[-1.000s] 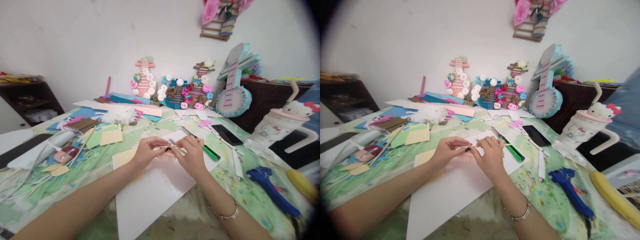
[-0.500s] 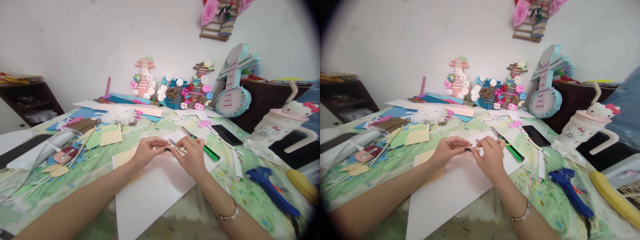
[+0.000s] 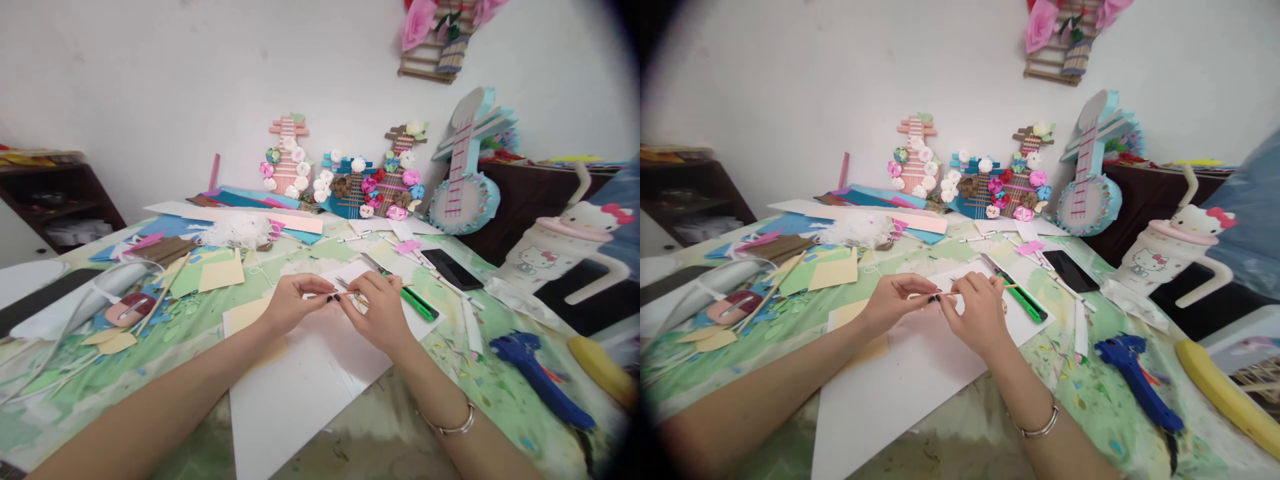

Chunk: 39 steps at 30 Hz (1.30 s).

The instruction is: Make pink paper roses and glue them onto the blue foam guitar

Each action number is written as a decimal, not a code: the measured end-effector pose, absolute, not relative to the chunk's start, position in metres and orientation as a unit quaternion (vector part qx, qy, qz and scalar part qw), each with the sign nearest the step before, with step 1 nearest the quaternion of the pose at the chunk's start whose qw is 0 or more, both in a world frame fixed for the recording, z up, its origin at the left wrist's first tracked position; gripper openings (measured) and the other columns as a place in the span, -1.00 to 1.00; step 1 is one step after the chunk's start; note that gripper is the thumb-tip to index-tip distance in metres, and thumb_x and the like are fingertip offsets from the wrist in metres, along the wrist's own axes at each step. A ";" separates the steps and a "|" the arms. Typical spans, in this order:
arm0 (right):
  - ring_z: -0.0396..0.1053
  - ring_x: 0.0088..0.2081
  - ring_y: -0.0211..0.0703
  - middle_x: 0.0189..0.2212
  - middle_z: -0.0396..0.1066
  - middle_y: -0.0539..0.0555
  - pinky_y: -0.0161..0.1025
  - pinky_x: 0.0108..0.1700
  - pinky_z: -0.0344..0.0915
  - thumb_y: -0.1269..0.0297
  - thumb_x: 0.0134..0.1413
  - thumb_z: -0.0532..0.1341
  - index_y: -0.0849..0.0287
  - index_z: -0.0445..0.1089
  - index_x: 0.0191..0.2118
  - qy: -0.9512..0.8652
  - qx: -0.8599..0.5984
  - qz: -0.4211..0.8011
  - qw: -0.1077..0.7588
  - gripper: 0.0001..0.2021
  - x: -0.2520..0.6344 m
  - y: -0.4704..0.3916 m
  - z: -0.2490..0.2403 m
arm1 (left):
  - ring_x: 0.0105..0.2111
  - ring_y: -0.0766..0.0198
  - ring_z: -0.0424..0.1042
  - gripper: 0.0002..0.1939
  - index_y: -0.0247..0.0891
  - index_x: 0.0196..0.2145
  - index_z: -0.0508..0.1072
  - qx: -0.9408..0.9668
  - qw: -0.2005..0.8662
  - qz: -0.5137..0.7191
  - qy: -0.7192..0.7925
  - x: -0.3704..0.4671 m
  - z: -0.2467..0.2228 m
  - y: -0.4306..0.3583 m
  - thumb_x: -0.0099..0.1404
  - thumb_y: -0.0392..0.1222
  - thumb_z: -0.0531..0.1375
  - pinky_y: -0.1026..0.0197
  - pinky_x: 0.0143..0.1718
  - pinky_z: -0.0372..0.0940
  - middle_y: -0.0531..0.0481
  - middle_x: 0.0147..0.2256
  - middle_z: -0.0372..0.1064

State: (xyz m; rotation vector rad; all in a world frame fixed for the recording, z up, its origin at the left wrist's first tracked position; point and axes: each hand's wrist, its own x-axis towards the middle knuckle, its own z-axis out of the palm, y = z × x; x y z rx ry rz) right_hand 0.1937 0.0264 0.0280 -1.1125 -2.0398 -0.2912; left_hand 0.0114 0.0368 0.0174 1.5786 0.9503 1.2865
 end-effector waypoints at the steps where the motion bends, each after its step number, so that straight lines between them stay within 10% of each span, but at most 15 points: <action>1: 0.29 -0.34 -0.23 -0.46 0.36 -0.01 -0.16 -0.21 -0.09 0.24 0.07 0.18 0.18 0.30 -0.46 -0.801 -0.441 -0.114 0.389 -0.85 0.194 0.026 0.028 | -0.33 0.22 0.50 -0.84 -0.33 -0.37 0.53 0.641 0.416 0.520 0.381 0.012 0.018 0.036 0.03 -0.27 0.30 0.24 -0.30 0.41 -0.10 -0.37 0.53; 14: 0.28 -0.37 -0.21 -0.49 0.37 -0.01 -0.16 -0.21 -0.11 0.20 0.09 0.19 0.18 0.30 -0.48 -0.790 -0.434 -0.140 0.411 -0.80 0.193 0.029 0.027 | -0.35 0.25 0.40 -0.84 -0.22 -0.35 0.56 0.764 0.087 0.529 0.360 0.013 0.013 0.034 0.10 -0.35 0.22 0.23 -0.33 0.33 -0.07 -0.43 0.42; 39: 0.22 -0.34 -0.20 -0.44 0.36 0.01 -0.15 -0.18 -0.11 0.25 0.12 0.17 0.17 0.28 -0.45 -0.809 -0.413 -0.178 0.379 -0.84 0.191 0.024 0.029 | -0.31 0.21 0.38 -0.85 -0.22 -0.38 0.54 0.779 0.152 0.477 0.378 0.015 0.017 0.031 0.09 -0.36 0.19 0.21 -0.32 0.32 -0.05 -0.44 0.48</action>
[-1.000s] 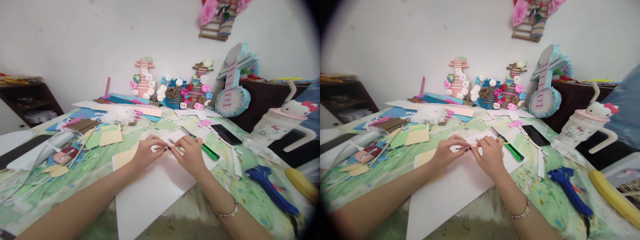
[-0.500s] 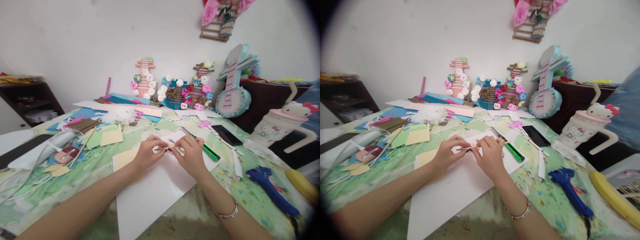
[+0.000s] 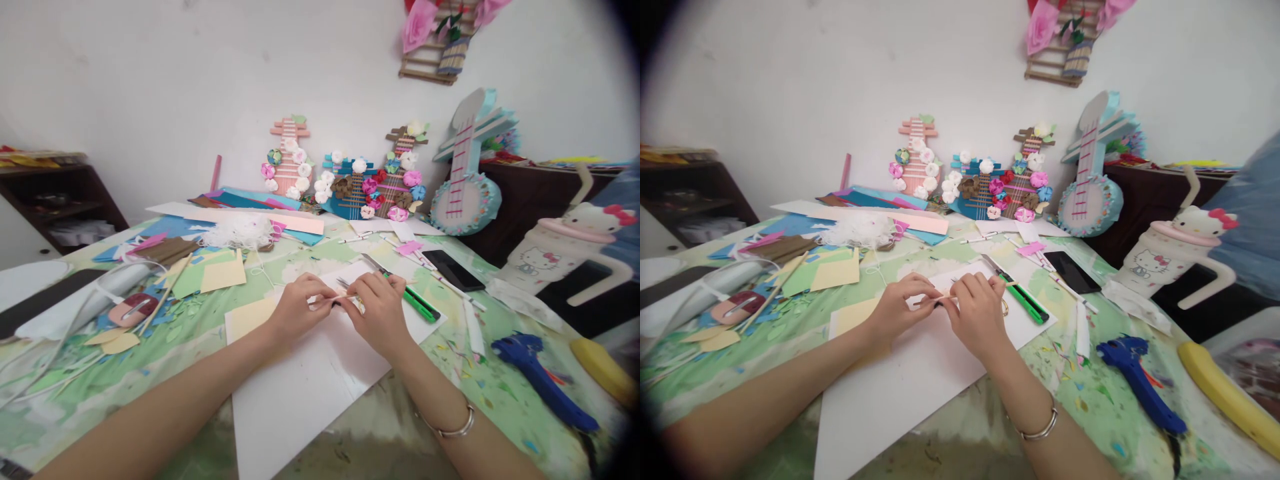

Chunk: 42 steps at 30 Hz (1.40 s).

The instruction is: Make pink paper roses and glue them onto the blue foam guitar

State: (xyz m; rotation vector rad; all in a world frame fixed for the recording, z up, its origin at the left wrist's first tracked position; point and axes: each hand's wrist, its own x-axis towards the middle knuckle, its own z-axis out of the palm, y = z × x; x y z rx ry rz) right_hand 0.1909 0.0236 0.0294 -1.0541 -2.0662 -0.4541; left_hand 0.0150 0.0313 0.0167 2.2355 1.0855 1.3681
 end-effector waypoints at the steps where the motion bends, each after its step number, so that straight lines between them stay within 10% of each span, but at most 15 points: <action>1: 0.22 -0.34 -0.19 -0.44 0.36 0.02 -0.15 -0.17 -0.11 0.25 0.12 0.16 0.17 0.28 -0.44 -0.810 -0.411 -0.179 0.379 -0.84 0.191 0.023 0.029 | -0.31 0.21 0.38 -0.85 -0.22 -0.38 0.54 0.778 0.151 0.478 0.379 0.015 0.016 0.032 0.09 -0.36 0.19 0.21 -0.32 0.32 -0.05 -0.44 0.48; 42: 0.21 -0.33 -0.15 -0.47 0.34 0.03 -0.10 -0.17 -0.12 0.23 0.12 0.14 0.17 0.29 -0.45 -0.796 -0.438 -0.217 0.358 -0.83 0.187 0.023 0.025 | -0.30 0.19 0.22 -0.91 -0.25 -0.43 0.46 0.805 -0.059 0.436 0.398 0.013 0.014 0.032 0.15 -0.31 0.15 0.11 -0.26 0.18 -0.06 -0.40 0.30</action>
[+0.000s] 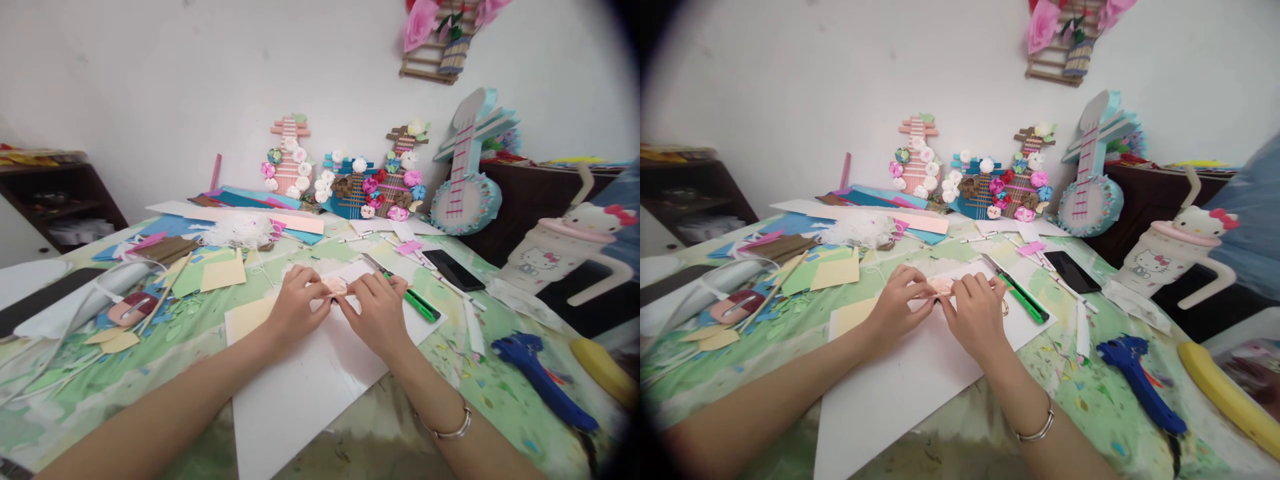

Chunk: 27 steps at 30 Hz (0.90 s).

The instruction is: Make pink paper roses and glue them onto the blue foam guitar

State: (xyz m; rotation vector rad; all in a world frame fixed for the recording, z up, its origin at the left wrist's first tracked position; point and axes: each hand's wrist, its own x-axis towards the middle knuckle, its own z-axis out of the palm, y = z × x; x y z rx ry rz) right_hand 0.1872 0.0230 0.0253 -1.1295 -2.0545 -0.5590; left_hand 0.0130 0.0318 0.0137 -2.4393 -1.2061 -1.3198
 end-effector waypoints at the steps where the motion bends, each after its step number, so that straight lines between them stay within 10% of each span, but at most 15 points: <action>1: 0.21 -0.33 -0.15 -0.47 0.34 0.03 -0.10 -0.17 -0.12 0.23 0.12 0.15 0.18 0.29 -0.45 -0.796 -0.438 -0.216 0.358 -0.83 0.187 0.023 0.025 | -0.30 0.19 0.22 -0.91 -0.26 -0.43 0.46 -0.806 0.052 -0.436 -0.398 0.013 0.014 0.032 0.15 -0.32 0.14 0.11 -0.26 0.18 -0.06 -0.40 0.29; 27: 0.22 -0.41 -0.19 -0.57 0.32 0.05 -0.10 -0.20 -0.12 0.21 0.12 0.10 0.21 0.34 -0.53 -0.791 -0.469 -0.223 0.323 -0.73 0.187 0.026 0.022 | -0.31 0.21 0.24 -0.83 -0.27 -0.39 0.48 -0.837 0.187 -0.363 -0.365 0.014 0.012 0.034 0.25 -0.31 0.09 0.12 -0.29 0.07 -0.06 -0.44 0.41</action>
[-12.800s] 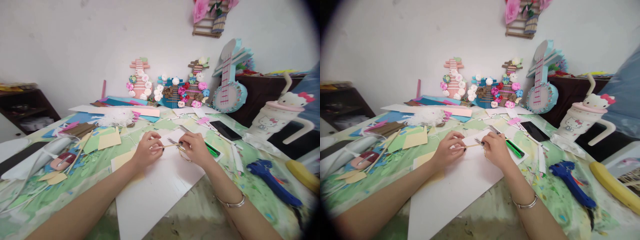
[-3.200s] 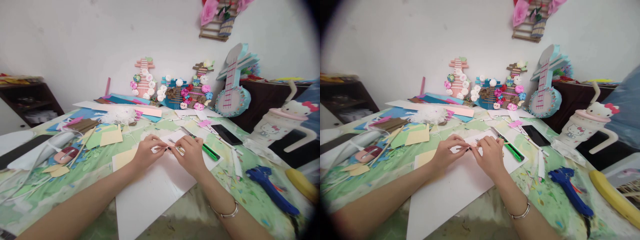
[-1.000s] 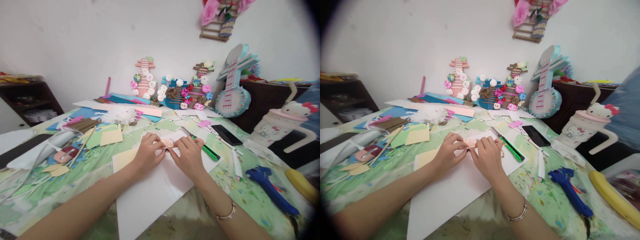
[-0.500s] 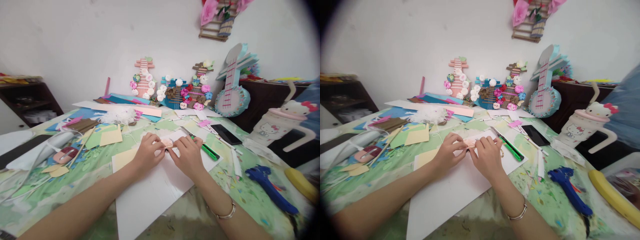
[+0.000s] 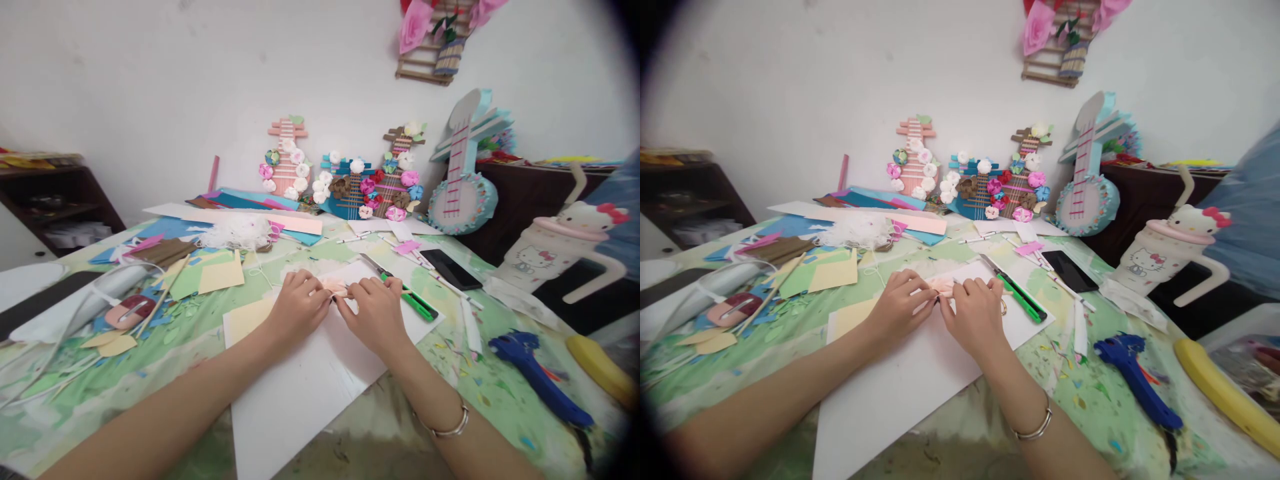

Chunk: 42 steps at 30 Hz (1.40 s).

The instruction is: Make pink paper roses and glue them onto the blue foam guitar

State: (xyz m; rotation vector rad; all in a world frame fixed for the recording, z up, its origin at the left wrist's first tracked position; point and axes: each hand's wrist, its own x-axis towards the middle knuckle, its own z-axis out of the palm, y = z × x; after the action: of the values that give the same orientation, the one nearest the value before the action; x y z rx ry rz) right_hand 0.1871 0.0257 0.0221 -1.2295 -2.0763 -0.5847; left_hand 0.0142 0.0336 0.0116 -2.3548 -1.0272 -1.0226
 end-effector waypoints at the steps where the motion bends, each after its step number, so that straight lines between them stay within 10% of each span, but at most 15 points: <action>1: 0.22 -0.42 -0.20 -0.58 0.32 0.04 -0.10 -0.20 -0.12 0.21 0.12 0.10 0.21 0.34 -0.53 -0.791 -0.470 -0.223 0.323 -0.73 0.187 0.026 0.022 | -0.31 0.21 0.24 -0.83 -0.28 -0.39 0.48 -0.838 0.187 -0.361 -0.364 0.014 0.011 0.034 0.25 -0.31 0.09 0.12 -0.29 0.08 -0.06 -0.45 0.42; 27: 0.21 -0.37 -0.19 -0.51 0.35 0.03 -0.09 -0.13 -0.12 0.24 0.11 0.12 0.19 0.30 -0.50 -0.808 -0.425 -0.212 0.349 -0.79 0.189 0.024 0.024 | -0.39 0.26 0.29 -0.86 -0.24 -0.47 0.47 -0.822 -0.056 -0.400 -0.400 0.015 0.013 0.033 0.15 -0.36 0.12 0.19 -0.28 0.21 0.02 -0.53 0.41; 42: 0.11 0.04 0.16 0.00 0.24 0.23 0.10 0.01 -0.02 0.22 0.09 0.16 0.14 0.37 -0.15 -0.712 -0.494 -0.245 0.434 -0.79 0.203 0.028 0.037 | -0.34 0.24 0.41 -0.86 -0.19 -0.36 0.57 -0.752 -0.156 -0.441 -0.465 0.011 0.018 0.034 0.17 -0.24 0.19 0.23 -0.30 0.28 -0.03 -0.41 0.47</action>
State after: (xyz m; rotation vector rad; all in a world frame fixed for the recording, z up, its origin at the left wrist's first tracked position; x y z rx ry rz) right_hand 0.2032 0.0281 0.0375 -1.2312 -1.7740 -0.6109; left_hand 0.0109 0.0343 0.0184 -2.6295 -1.6263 -1.5405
